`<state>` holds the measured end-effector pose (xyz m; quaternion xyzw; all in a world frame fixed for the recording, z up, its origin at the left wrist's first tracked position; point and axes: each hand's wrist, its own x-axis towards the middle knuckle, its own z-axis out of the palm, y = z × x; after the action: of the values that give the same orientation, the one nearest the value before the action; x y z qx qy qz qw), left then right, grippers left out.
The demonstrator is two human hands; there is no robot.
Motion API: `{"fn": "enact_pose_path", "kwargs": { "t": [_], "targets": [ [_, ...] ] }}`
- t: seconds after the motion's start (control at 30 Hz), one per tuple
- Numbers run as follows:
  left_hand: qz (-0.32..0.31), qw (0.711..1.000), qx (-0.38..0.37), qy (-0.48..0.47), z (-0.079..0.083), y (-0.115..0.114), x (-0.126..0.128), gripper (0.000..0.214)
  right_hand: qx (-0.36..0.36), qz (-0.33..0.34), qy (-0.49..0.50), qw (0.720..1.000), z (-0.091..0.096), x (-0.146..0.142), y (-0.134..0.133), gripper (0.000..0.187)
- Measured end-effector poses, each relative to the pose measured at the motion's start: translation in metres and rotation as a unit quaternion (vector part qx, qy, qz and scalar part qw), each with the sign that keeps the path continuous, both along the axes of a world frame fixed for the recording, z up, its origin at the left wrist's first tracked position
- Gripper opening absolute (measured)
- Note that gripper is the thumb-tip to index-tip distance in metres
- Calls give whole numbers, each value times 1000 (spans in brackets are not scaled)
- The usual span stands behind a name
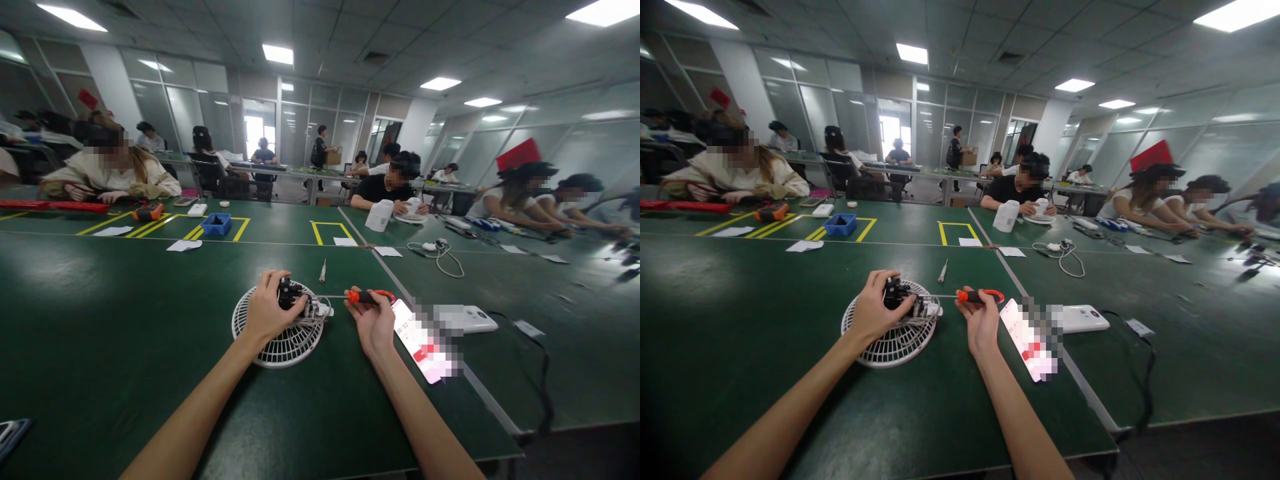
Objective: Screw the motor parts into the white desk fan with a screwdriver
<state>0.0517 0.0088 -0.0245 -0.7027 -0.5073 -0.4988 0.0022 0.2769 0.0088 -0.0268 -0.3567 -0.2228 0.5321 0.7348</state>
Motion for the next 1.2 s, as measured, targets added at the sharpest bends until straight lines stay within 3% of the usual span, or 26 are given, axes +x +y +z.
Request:
{"fn": "enact_pose_path", "kwargs": {
  "t": [0.37,0.7,1.2],
  "targets": [
    [1,1000,0,1,0,0,0,44,2,-3,-5,1000,-1,0,3,34],
    [-4,1000,16,0,-1,1,0,45,-18,-36,-27,999,-9,-3,6,51],
    [-9,1000,13,-3,-1,0,0,46,-15,-44,-33,998,-7,-3,5,53]
  ]
}}
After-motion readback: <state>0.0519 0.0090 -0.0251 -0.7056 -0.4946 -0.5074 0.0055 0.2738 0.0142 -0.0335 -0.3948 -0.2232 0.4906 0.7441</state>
